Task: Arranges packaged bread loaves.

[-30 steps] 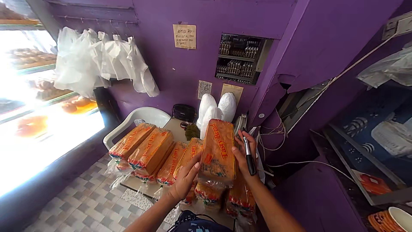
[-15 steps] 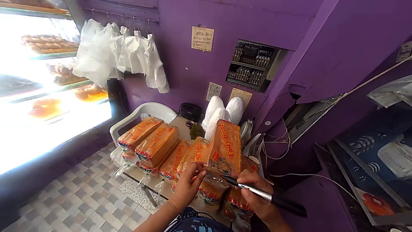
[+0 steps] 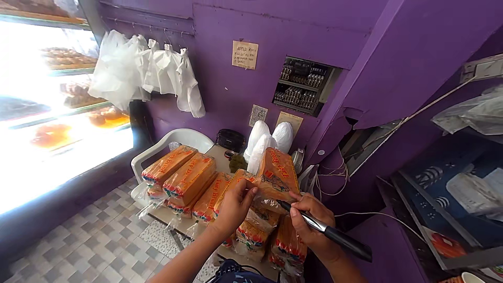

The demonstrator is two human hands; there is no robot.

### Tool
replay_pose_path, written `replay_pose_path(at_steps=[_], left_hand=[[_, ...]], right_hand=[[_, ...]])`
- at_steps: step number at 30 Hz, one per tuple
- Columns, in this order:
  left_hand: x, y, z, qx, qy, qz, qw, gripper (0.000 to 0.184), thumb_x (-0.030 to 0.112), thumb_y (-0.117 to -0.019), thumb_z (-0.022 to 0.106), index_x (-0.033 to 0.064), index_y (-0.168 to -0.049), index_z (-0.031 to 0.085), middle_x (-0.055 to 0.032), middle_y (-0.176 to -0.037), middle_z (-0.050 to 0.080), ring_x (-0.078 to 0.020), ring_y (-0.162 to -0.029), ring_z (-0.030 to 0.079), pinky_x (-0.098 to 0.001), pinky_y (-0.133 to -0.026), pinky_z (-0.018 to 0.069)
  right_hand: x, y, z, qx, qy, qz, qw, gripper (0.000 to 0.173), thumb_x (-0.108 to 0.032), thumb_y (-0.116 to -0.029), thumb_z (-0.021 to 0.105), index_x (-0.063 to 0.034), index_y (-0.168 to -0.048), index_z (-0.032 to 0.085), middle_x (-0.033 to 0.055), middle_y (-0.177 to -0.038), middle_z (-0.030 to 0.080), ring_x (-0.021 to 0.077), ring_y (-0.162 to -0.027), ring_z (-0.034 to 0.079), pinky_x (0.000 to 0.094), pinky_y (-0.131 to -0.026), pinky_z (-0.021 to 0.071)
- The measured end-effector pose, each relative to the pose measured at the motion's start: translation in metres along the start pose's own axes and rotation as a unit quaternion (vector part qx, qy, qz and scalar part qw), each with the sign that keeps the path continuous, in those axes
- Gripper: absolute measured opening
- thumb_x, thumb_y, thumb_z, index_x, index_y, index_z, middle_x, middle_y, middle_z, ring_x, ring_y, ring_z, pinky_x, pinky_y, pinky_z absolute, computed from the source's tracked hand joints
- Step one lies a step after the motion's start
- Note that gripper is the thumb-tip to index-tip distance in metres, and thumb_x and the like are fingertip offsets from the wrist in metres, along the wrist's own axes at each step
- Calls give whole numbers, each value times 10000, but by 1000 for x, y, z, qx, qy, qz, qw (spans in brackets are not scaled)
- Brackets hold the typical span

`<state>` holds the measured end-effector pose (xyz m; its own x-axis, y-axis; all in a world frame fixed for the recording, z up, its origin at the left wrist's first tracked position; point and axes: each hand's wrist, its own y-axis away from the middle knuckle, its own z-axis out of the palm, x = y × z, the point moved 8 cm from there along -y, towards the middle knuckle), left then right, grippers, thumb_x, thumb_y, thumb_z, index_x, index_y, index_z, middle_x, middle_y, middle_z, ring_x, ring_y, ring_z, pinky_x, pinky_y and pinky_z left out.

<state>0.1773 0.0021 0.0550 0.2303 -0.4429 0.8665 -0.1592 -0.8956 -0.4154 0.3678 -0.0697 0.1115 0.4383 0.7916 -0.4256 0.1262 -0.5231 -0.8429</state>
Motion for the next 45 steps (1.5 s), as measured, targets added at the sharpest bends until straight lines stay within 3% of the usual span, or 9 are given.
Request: replay_pose_path(at_steps=[29, 39, 42, 45], left_hand=[[6, -6, 4, -10, 11, 19, 1000, 176, 186, -1038, 565, 31, -996, 637, -12, -771, 643, -38, -668, 608, -213, -668, 529], [7, -7, 4, -9, 20, 29, 999, 176, 180, -1036, 563, 30, -984, 637, 2, -755, 632, -23, -661, 596, -191, -662, 517], [5, -6, 4, -13, 29, 28, 999, 177, 177, -1036, 562, 24, -993, 641, 0, -767, 645, -19, -679, 609, -190, -679, 527], [-5, 0, 6, -26, 40, 24, 999, 209, 205, -1043, 557, 22, -1029, 657, -4, -848, 685, 1, -748, 627, -171, -728, 528]], right_hand=[[3, -2, 6, 2, 97, -51, 994, 143, -256, -993, 596, -126, -937, 619, -21, -815, 639, 47, -891, 668, 254, -993, 538], [2, -4, 6, 4, 99, -56, 993, 143, -248, -992, 594, -122, -926, 612, -22, -802, 618, 38, -854, 653, 244, -986, 539], [5, -3, 1, 14, 44, -16, 999, 137, -262, -990, 607, -137, -942, 635, -35, -828, 632, 36, -877, 662, 267, -983, 551], [14, -5, -12, 59, -68, 49, 995, 86, -296, -1004, 626, -230, -989, 679, -109, -868, 640, 18, -879, 671, 309, -983, 577]])
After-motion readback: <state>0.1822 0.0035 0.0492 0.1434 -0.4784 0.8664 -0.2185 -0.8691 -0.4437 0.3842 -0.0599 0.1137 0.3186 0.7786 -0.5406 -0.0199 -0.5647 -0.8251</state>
